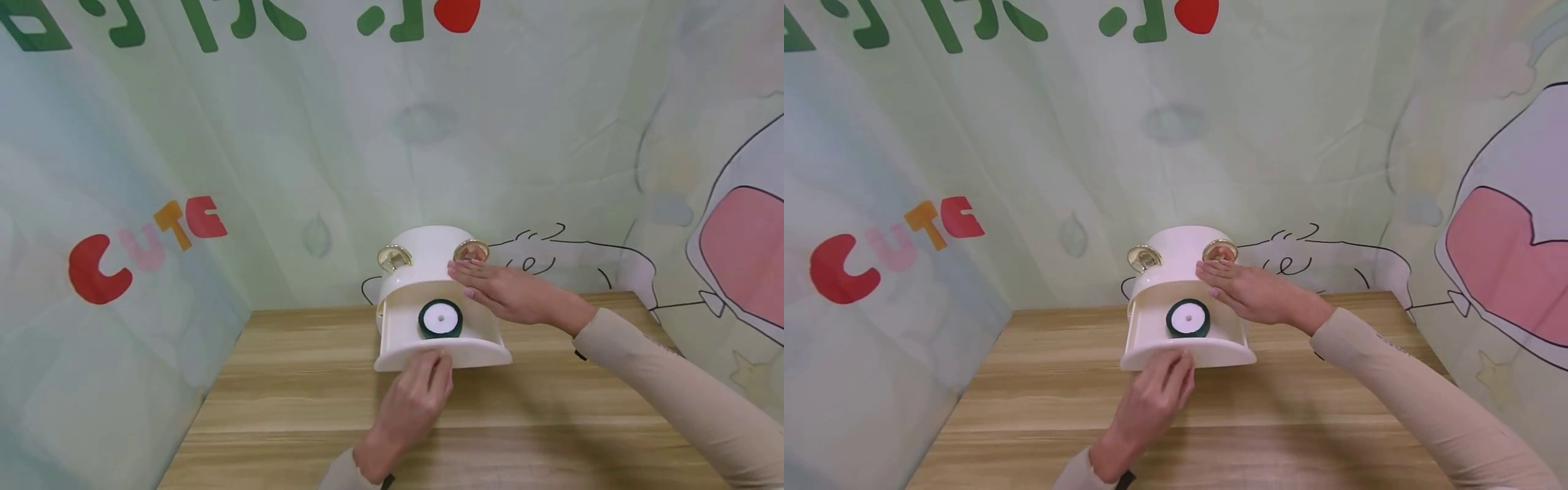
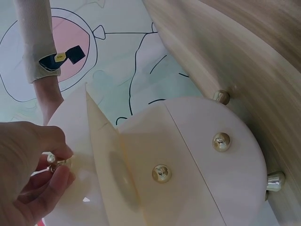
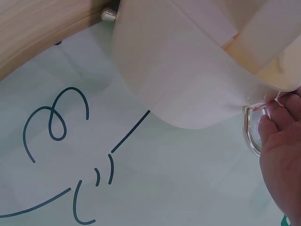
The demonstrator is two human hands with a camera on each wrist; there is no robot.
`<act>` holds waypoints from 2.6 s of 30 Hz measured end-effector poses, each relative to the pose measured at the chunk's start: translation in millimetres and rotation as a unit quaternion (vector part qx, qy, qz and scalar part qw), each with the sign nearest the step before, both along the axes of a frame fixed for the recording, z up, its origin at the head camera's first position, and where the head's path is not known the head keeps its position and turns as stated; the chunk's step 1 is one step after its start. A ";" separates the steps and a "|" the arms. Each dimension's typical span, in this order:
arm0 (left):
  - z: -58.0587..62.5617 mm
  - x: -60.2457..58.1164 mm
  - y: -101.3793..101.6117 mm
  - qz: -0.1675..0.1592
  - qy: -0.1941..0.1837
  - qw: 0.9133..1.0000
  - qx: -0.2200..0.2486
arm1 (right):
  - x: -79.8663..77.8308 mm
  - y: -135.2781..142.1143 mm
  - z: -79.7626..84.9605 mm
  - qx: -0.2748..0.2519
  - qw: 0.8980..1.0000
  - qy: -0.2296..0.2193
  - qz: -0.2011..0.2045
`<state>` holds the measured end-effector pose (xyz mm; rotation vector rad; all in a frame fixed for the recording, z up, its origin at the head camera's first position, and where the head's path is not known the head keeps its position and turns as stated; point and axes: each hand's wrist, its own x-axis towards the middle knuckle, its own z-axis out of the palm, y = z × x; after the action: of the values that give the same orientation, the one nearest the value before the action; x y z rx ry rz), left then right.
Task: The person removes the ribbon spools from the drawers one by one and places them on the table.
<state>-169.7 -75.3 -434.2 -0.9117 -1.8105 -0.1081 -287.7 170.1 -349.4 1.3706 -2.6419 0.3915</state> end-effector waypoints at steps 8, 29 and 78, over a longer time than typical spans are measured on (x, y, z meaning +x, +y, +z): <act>-2.9 1.9 -0.5 -0.007 0.007 1.000 0.001 | -1.3 0.3 -2.4 -0.006 1.000 0.006 0.001; -0.2 4.6 -4.4 -0.014 -0.019 1.000 -0.002 | 0.9 0.0 -3.3 0.002 1.000 0.001 -0.012; 142.1 -94.6 -25.9 -0.022 -0.438 0.848 -0.297 | 0.9 1.9 -1.5 0.011 1.000 -0.017 -0.017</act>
<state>-264.3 -101.2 -292.1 -1.4967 -2.7584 0.0245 -286.7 172.0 -350.9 1.3352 -2.6996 0.3862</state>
